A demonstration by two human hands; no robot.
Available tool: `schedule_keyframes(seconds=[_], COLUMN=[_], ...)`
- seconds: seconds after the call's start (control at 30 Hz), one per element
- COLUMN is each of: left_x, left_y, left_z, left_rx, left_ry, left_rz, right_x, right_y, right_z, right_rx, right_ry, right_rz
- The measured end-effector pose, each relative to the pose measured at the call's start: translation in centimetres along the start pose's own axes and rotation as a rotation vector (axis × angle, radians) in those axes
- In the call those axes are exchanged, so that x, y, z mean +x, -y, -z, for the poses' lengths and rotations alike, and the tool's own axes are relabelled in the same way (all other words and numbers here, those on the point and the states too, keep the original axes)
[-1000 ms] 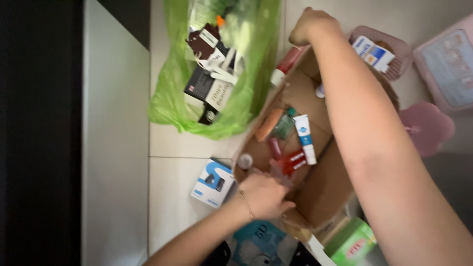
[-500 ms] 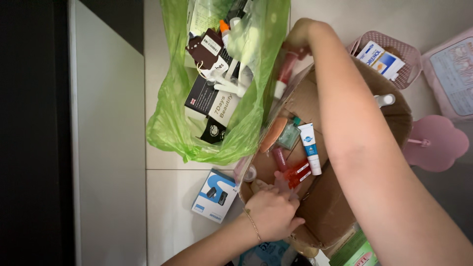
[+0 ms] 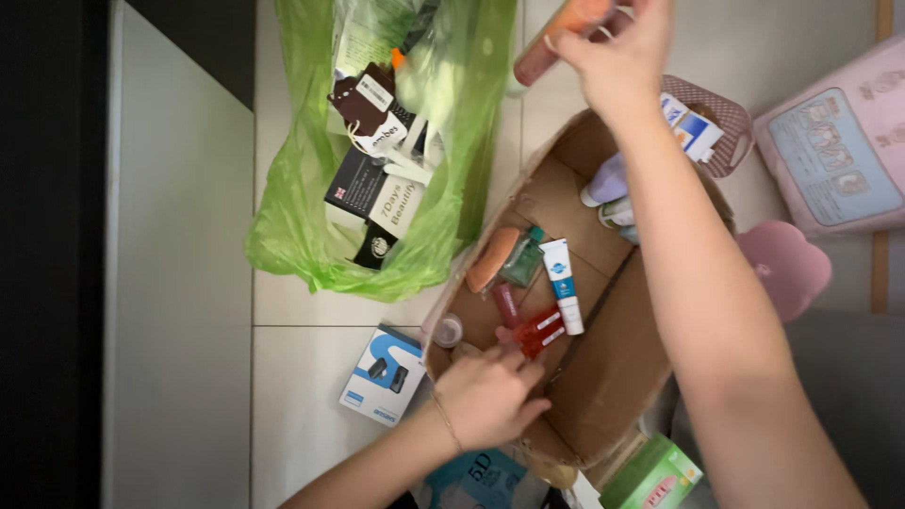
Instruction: The person sorts through a cardboard box of various household items, picking up and examining packets, a fan, and health products, then moves to a counter to organize a white tray containing bottles and containers.
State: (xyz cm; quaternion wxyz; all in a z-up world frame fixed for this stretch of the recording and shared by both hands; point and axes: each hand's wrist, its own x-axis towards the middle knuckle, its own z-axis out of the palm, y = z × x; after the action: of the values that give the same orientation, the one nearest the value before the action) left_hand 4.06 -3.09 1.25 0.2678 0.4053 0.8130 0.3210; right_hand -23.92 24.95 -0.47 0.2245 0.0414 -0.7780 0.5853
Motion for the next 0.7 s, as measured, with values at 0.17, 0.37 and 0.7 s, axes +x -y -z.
schedule_keyframes(seconds=[0.17, 0.37, 0.7], left_x=[0.1, 3.2, 8.0], left_y=[-0.2, -1.2, -2.6], left_z=[0.6, 2.8, 5.9], left_rx=[-0.149, -0.778, -0.886], left_ry=[-0.154, -0.49, -0.933], left_rz=[0.001, 0.133, 0.047], right_x=[-4.8, -12.2, -26.1], right_y=[7.9, 12.6, 12.5], right_z=[5.6, 10.1, 4.5], right_rx=[0.058, 0.681, 0.785], right_ry=[-0.114, -0.312, -0.084], right_rz=[0.089, -0.213, -1.072])
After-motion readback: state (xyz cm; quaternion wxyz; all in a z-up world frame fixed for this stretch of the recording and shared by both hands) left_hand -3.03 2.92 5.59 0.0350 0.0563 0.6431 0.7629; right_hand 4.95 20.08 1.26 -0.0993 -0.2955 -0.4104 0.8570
